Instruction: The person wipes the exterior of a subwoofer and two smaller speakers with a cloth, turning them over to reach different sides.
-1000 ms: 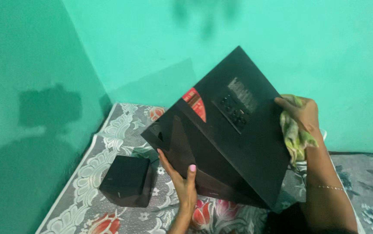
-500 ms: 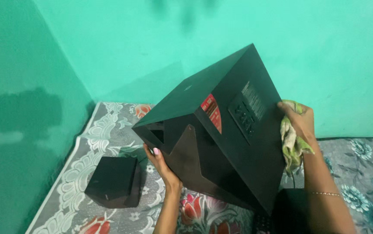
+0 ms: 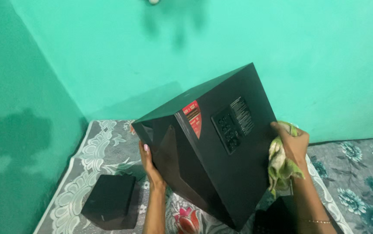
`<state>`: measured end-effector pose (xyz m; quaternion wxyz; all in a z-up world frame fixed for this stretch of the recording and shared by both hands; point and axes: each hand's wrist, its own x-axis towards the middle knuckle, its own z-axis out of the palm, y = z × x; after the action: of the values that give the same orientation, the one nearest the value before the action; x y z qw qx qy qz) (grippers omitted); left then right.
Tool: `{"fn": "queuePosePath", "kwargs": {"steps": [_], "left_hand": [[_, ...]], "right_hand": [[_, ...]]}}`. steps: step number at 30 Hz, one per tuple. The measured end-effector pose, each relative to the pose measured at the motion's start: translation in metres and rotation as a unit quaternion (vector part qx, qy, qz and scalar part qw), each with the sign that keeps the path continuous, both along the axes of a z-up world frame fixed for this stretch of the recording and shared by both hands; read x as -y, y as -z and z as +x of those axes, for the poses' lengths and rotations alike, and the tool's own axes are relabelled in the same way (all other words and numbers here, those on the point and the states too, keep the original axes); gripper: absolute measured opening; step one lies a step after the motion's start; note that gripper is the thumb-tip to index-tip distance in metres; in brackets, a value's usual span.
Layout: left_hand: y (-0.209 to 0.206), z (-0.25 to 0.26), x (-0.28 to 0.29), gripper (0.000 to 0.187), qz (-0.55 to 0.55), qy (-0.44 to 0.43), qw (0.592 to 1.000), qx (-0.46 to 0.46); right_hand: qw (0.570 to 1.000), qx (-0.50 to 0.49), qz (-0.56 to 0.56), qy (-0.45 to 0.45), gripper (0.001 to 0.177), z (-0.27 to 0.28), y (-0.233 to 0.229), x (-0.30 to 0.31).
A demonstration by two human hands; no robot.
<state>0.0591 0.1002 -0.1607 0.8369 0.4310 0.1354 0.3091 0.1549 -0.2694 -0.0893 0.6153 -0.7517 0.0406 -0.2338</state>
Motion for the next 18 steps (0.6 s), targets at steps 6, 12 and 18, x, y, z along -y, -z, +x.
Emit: {"fn": "queuePosePath", "kwargs": {"steps": [6,12,18], "left_hand": [[-0.014,0.025,-0.018,0.067,0.036,0.09,0.99,0.103],[0.001,0.052,-0.032,0.064,-0.085,0.214,0.971,0.06],[0.044,0.087,-0.056,0.065,-0.083,0.262,0.957,0.095]], "right_hand": [[0.998,0.032,0.05,0.036,0.026,-0.028,0.001,-0.008],[0.991,0.076,0.096,0.052,0.021,-0.065,0.011,-0.014],[0.978,0.146,0.124,0.076,0.016,-0.081,0.047,-0.017]]}}
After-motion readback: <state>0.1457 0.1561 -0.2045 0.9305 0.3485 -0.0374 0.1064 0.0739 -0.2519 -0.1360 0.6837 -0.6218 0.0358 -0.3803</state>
